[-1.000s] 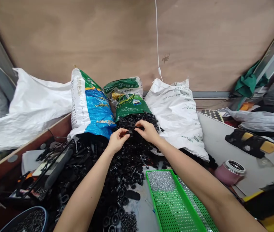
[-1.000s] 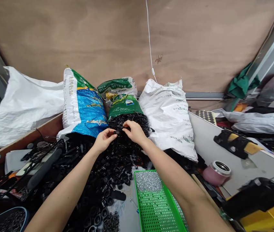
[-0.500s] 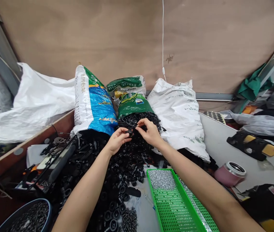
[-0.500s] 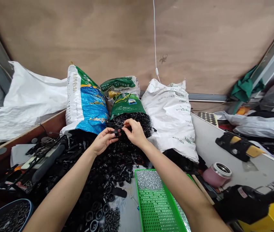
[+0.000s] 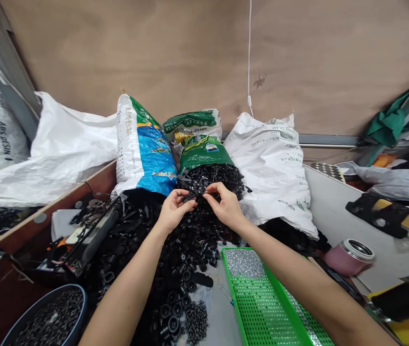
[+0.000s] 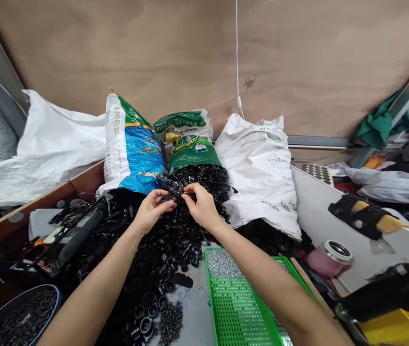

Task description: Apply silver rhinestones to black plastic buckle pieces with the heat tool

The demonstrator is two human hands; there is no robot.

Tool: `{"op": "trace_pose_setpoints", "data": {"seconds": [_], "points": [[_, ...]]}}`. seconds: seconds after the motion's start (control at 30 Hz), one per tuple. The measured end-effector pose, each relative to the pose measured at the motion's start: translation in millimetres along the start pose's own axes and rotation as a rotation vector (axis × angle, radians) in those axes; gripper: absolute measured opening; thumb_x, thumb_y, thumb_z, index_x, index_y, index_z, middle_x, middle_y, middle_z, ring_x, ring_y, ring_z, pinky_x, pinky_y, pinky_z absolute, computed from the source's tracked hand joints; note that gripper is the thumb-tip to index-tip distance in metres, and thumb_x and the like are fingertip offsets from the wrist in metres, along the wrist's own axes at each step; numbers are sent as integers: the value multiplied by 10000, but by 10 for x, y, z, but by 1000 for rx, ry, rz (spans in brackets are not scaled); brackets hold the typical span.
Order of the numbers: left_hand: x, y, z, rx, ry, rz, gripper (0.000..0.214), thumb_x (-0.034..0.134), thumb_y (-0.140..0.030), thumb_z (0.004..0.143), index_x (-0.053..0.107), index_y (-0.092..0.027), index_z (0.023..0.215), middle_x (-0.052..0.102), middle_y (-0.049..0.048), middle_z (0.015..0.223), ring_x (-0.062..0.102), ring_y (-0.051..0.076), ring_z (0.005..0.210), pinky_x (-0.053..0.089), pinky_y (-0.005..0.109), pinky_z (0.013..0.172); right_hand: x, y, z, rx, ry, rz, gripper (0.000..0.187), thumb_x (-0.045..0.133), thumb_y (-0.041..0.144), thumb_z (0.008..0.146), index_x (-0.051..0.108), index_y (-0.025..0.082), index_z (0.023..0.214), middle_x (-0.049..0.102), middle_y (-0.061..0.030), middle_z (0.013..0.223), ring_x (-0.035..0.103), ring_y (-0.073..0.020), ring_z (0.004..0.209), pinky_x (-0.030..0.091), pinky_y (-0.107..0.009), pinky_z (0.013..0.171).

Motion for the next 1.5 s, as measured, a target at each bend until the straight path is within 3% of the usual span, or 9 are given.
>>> {"op": "trace_pose_setpoints", "data": {"seconds": [0.17,0.23,0.37,0.43,0.77,1.13,1.23,1.33,1.5], "points": [[-179,-174,-62,145,-163,165,363,861,-383,696,635,-191,905,681,6,845,660,146,728,526,265,689,-32,153,-187,-56,-83,-39,81,585,302,959,594,225,935,694,-67,915,669,-232,887,547,-367,824],[-163,-264,-142,186,-173,222,318,826,-375,737,622,-199,906,663,-3,845,646,142,717,518,263,679,-28,117,-256,-15,-97,-12,132,593,298,949,598,220,1055,702,-67,932,684,-230,887,560,-372,830],[-50,-448,-373,246,-137,348,241,814,-301,756,637,-213,894,648,-21,810,616,134,690,486,248,645,63,-64,-324,118,32,-41,572,664,297,890,491,197,1426,722,-56,950,702,-234,858,580,-396,836],[7,-482,-471,255,-99,399,220,818,-275,749,657,-216,887,651,-26,785,604,131,668,469,242,618,89,-98,-366,132,106,-145,560,669,307,892,539,191,1424,730,-77,976,699,-250,870,584,-414,839],[-37,-189,-746,161,-98,330,361,810,-341,761,633,-197,1040,708,43,911,701,174,796,591,273,687,88,138,-816,-4,59,-350,459,491,393,1032,593,109,1377,747,-176,1104,721,-277,907,590,-417,853],[131,-657,-1278,536,-203,621,166,711,-276,927,797,-277,1070,740,77,1220,735,248,1073,649,367,892,110,45,-997,447,118,3,513,642,465,913,633,137,1308,615,48,583,570,-153,513,408,-263,546],[78,-644,-1357,521,-257,586,168,742,-256,899,822,-309,1036,713,80,1210,727,255,1072,602,409,999,100,103,-1024,488,99,100,505,633,516,903,663,154,1254,594,50,552,552,-152,496,397,-261,521],[110,-518,-1379,443,-169,531,144,746,-272,887,841,-334,977,726,73,1172,732,253,1009,602,414,974,14,146,-1016,529,61,181,443,549,582,943,724,182,1018,568,36,510,550,-151,485,419,-263,522],[-156,-65,-1262,99,-254,244,169,861,-346,764,837,-272,914,784,63,996,728,261,973,590,408,956,-73,16,-967,581,46,320,458,602,648,885,692,204,945,616,15,600,593,-147,567,485,-257,574]]}}
Point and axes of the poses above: each hand's wrist, its own z-axis towards the middle knuckle, its own x-axis out of the palm, y = z × x, the point moved 10 cm from there along z, towards the middle knuckle
